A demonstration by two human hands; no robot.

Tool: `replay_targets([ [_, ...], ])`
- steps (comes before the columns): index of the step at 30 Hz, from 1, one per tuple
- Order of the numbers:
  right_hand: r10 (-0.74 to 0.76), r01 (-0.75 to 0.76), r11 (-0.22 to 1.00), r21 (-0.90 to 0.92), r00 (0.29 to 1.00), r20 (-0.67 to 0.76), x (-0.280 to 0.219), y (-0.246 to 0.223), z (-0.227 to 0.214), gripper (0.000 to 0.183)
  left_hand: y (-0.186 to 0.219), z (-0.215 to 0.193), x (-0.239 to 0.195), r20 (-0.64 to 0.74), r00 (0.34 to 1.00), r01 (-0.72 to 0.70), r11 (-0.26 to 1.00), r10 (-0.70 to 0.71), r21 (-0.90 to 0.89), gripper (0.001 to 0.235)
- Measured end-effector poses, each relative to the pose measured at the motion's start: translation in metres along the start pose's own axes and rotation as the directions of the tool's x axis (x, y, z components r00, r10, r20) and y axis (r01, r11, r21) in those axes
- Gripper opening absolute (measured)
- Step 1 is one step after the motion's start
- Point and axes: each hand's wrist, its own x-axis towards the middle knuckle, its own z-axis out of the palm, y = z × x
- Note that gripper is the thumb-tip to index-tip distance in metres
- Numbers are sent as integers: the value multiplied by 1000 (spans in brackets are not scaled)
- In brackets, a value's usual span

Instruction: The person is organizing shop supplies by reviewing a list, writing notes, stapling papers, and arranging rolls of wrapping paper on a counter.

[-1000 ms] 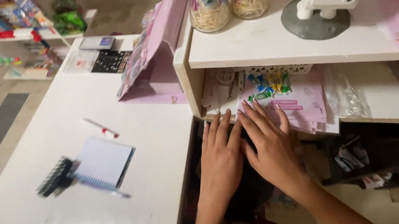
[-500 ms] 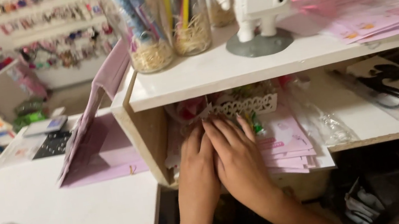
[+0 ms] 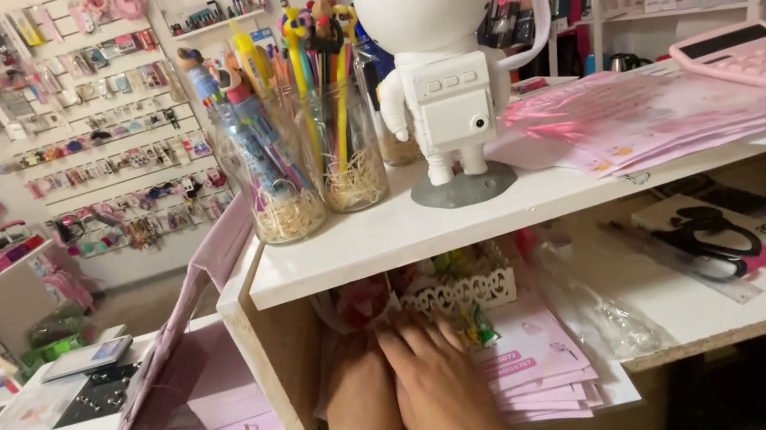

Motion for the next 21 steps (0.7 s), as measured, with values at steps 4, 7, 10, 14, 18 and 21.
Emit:
replay_targets([
  [4, -11, 11, 1000, -4, 999, -30, -3, 3, 6, 41, -7, 18, -2, -61, 996, -51, 965, 69, 259, 17],
  [7, -14, 14, 1000, -2, 1000, -10, -5, 2, 6, 38, -4, 15, -11, -262, 965, 73, 921, 32, 384, 31],
  [10, -47, 47, 999, 5, 998, -30, -6, 0, 3, 37, -7, 18, -13, -43, 995, 101, 956, -93, 277, 18],
  [14, -81, 82, 996, 31, 996, -27, -4, -1, -2, 34, -2, 5, -12, -107, 994, 19, 981, 1, 192, 17],
  [18, -97, 97, 995, 12, 995, 5, -8, 4, 4, 30, -10, 19, -19, 81, 990, 125, 982, -114, -142, 32],
  [21, -119, 119, 993, -7, 993, -18, -8, 4, 2, 36, -4, 9, -17, -71, 997, -3, 1000, 4, 22, 32],
])
